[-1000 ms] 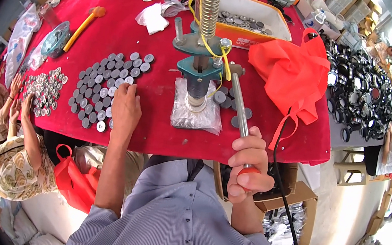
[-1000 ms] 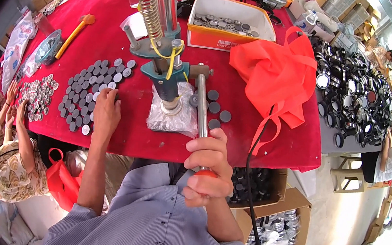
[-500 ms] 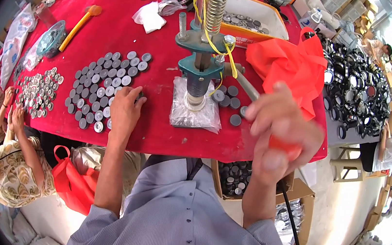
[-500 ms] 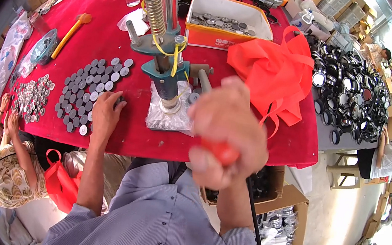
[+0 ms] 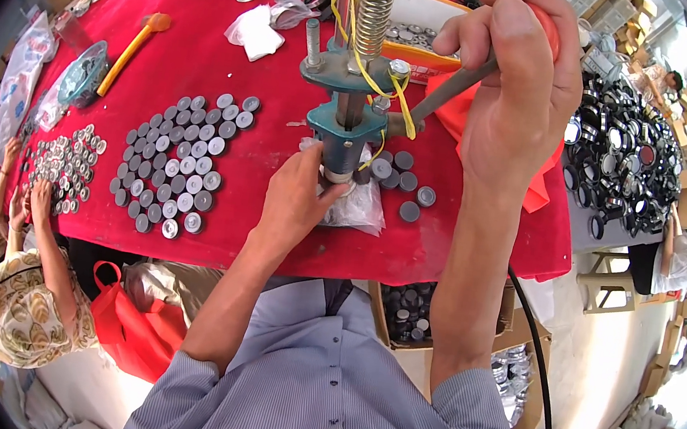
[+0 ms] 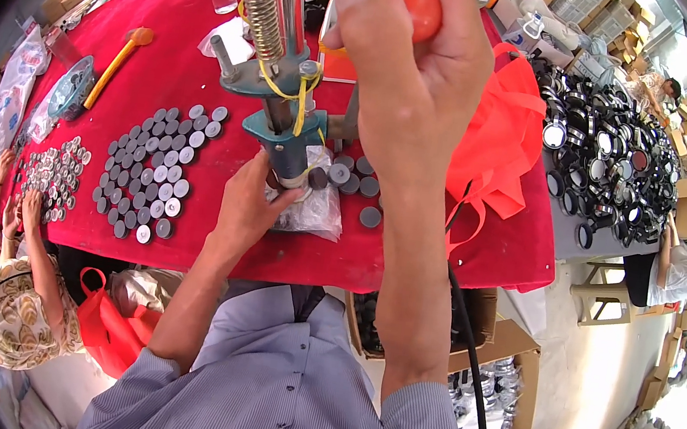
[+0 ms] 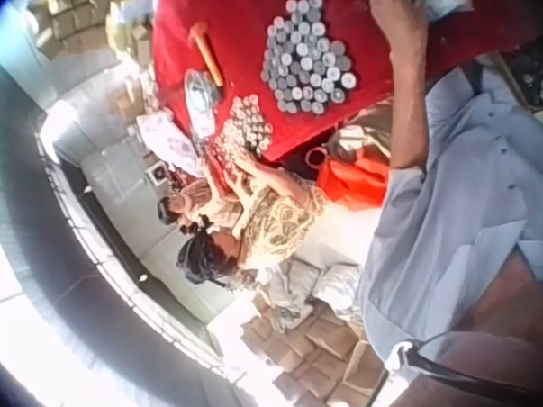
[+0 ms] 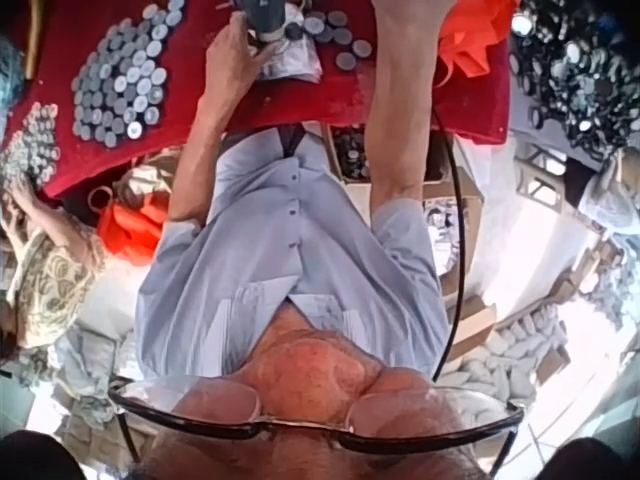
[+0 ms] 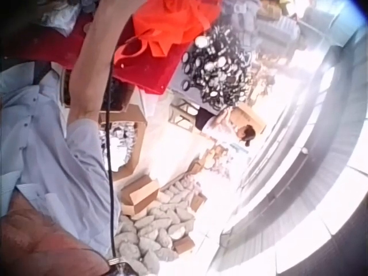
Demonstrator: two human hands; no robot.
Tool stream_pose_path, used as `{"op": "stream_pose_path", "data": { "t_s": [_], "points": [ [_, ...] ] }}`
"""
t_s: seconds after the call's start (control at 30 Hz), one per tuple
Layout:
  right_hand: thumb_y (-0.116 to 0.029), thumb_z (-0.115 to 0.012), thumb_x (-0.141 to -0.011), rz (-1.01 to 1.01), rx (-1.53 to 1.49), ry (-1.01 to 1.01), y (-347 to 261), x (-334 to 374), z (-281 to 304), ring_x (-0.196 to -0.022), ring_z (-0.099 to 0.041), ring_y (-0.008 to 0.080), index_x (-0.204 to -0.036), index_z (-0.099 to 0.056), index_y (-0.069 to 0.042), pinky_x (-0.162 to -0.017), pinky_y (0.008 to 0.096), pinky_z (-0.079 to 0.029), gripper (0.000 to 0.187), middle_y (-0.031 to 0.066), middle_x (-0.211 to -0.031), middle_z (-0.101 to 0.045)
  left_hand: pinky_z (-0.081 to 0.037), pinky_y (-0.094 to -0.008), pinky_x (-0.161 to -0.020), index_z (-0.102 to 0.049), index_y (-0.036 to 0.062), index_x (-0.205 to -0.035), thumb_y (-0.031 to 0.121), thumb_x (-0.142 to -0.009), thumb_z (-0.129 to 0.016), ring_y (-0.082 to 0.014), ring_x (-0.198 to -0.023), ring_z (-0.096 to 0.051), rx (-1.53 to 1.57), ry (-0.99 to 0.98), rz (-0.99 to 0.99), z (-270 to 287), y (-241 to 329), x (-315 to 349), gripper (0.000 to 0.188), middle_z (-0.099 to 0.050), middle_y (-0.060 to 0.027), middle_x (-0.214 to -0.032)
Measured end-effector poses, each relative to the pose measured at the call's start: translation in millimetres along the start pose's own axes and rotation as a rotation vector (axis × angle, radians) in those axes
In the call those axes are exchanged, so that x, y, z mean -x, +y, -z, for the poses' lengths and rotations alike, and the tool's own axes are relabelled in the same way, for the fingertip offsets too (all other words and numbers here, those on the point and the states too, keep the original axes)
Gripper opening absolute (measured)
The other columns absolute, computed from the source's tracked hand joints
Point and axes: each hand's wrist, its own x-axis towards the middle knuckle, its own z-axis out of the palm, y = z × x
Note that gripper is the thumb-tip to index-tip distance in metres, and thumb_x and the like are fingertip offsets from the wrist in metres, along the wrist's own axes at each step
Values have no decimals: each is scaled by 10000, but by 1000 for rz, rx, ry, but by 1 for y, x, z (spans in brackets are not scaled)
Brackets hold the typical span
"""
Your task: The person assembles small circular plastic components by hand, using a manual lever press to join them at a factory workbench.
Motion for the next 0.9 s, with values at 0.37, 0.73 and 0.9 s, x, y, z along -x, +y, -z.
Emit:
{"op": "stream_pose_path", "data": {
  "t_s": [0.37,0.73,0.9],
  "points": [
    [-343,-645,-1008,288,119,-201,7,62,41,-737,-592,224,-1186,-547,-69,-879,497,-491,340,56,-771,-538,-542,-410,-799,-566,-3,-1303,150,-777,-866,-299,-908,-654,84,31,-25,16,-9,9,624,-667,-160,-1050],
    [-298,-725,-900,370,206,-200,28,183,78,-964,-678,335,-1071,-542,-200,-1072,611,-338,269,87,-923,-658,-508,-459,-935,-626,49,-1275,100,-899,-701,-370,-1068,-598,-649,181,98,59,-111,-15,387,-637,-170,-1219],
    [-307,-721,-897,388,232,-202,25,178,78,-926,-676,326,-1068,-538,-204,-1043,596,-350,271,76,-894,-655,-507,-456,-922,-671,56,-1222,102,-869,-740,-363,-1050,-595,-637,187,88,56,-119,-11,363,-661,-146,-1132]
  ]
}}
